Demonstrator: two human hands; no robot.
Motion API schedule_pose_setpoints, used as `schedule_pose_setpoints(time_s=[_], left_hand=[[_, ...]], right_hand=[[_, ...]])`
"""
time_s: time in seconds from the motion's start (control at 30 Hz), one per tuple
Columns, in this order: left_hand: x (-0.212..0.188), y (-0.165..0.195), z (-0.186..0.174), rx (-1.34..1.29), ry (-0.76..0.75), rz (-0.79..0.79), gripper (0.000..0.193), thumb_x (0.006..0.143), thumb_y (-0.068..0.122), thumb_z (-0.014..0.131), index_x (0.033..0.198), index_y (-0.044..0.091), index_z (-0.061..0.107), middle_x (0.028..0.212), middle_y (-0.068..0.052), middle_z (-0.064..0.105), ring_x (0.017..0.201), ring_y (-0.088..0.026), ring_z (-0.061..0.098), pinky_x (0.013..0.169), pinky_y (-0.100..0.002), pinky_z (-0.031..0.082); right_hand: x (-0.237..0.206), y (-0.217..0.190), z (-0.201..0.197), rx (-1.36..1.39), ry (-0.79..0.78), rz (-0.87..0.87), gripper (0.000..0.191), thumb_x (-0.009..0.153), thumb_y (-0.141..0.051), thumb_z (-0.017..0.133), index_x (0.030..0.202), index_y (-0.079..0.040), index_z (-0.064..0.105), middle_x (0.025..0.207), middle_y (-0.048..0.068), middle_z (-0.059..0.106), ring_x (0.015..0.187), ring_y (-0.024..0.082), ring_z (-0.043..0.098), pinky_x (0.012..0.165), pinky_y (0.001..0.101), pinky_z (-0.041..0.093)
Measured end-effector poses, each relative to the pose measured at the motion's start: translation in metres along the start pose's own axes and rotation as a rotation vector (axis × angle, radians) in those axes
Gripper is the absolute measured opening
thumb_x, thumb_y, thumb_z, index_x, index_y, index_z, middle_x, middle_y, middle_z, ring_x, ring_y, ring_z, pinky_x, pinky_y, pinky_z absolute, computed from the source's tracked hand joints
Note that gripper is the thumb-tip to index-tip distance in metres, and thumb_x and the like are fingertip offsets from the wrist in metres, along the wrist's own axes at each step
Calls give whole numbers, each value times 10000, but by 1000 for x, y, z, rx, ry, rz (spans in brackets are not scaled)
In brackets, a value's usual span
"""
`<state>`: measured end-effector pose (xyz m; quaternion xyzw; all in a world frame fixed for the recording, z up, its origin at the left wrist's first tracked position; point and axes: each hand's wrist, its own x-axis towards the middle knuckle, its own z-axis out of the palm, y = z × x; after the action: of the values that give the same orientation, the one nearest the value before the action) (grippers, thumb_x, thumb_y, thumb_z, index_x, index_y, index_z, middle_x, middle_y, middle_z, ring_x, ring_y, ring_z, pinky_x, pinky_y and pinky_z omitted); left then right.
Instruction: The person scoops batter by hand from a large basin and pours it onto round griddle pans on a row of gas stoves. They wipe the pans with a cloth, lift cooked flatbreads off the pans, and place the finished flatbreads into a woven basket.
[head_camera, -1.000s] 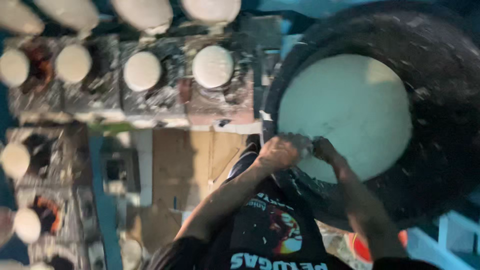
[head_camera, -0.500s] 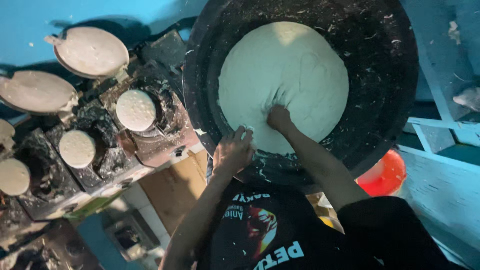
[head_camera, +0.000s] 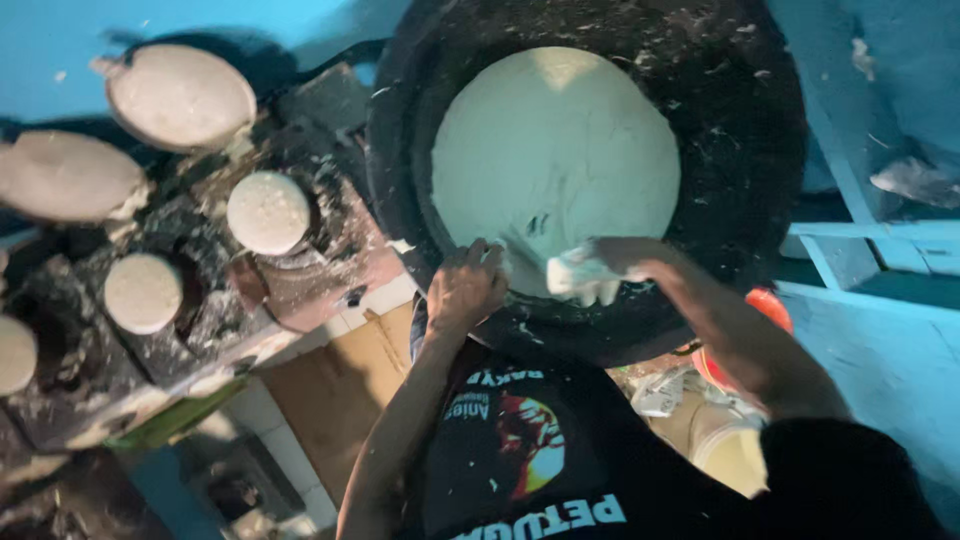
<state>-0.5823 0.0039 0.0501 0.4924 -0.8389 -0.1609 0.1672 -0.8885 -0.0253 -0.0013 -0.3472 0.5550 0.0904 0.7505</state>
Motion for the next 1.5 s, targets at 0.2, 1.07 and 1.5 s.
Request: schedule_pose_setpoints(time_s=[0.2,1.07,1.5], left_hand=[[-10,-9,4,-12,-24,-15,308,866,286,643,1118,110,653,1057,-115,667,939,-298,689,726,-431,598],[-6,1,4,1,28,47,224,881,257,657,1059,121,657,979,-92,665,854,-279,690,710,-401,580],[-6,1,-1,-57,98,69,377,794,289,668,1133,124,674,1182,-152,649,931,-337,683,733,-451,584]], right_hand=[[-169,-82,-10,-880,238,-587,473,877,-170,609,1350,-166,637,1200,41,749,1038,178,744,895,365,586],[29,19,-66,1016,216,-1092,259,1072,-267,647,1157,-22,650,1112,123,662,1050,261,638,1040,416,526],[5,7,-55,886,553,-1412,709,1000,-565,588,1326,65,564,1273,234,601,1198,411,590,1097,540,454]])
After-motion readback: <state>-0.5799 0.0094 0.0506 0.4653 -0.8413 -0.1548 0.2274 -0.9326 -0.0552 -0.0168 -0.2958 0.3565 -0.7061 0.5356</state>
